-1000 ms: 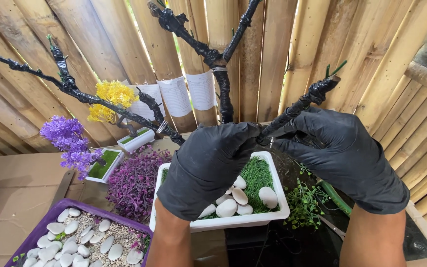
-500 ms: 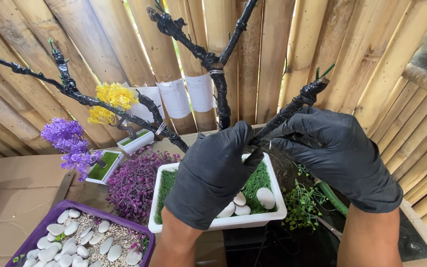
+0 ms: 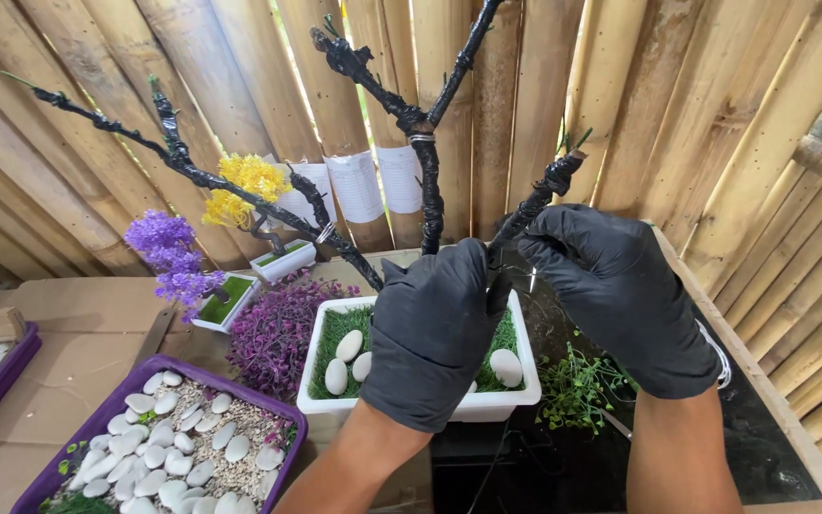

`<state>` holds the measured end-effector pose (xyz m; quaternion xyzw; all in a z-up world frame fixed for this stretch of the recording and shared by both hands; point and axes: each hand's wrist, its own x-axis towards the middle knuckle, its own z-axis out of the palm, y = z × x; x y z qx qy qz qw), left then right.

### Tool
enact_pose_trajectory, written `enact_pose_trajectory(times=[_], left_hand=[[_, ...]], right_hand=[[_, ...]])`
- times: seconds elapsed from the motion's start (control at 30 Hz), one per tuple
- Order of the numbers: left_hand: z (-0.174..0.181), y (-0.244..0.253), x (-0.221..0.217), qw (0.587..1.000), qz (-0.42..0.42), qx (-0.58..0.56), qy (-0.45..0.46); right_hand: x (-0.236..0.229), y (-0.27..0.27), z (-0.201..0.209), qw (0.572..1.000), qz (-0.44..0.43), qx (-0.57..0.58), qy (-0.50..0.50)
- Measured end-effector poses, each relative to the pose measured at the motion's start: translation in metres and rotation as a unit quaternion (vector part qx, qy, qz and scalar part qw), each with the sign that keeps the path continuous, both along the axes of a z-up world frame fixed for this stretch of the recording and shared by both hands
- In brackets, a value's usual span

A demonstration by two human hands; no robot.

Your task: The person assembles a miniature bonsai tree by attaching small green branches to a black wire frame. They use pliers to secure the branches and wire to the frame, working over a white rectangular pot filled with moss and white stones.

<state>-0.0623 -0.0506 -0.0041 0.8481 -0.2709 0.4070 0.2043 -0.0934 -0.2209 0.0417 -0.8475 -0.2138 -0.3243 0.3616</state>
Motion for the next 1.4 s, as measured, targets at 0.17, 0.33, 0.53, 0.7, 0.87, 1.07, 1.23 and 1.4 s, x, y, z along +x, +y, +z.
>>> enact_pose_trajectory(times=[0.17, 0.33, 0.53, 0.7, 0.87, 1.07, 1.23, 1.4], left_hand=[[-0.007, -0.004, -0.009, 0.992, -0.016, -0.086, -0.089], [-0.024, -0.009, -0.008, 0.990, 0.025, -0.043, -0.135], [-0.042, -0.016, 0.009, 0.985, 0.019, -0.079, -0.154], [-0.043, -0.016, 0.010, 0.979, -0.018, -0.065, -0.191], [-0.056, -0.013, 0.022, 0.979, -0.002, -0.055, -0.196], [-0.057, -0.004, 0.019, 0.987, -0.072, -0.118, -0.078], [-0.034, 0.006, 0.004, 0.969, -0.123, -0.209, -0.053], [-0.019, 0.009, 0.011, 0.966, -0.106, -0.229, -0.053]], right_hand=[[0.006, -0.002, -0.008, 0.999, 0.048, -0.001, 0.014], [-0.004, 0.001, -0.001, 0.998, 0.060, 0.013, -0.001], [0.001, 0.008, -0.004, 0.987, 0.118, 0.104, 0.034], [0.004, 0.014, -0.006, 0.989, 0.117, 0.084, 0.025], [0.020, 0.005, -0.019, 0.996, 0.082, 0.025, 0.002], [0.023, 0.006, -0.022, 0.994, 0.096, 0.009, -0.049], [0.018, 0.011, -0.017, 0.994, 0.106, 0.022, -0.028], [0.022, 0.006, -0.011, 0.988, 0.146, 0.004, -0.058]])
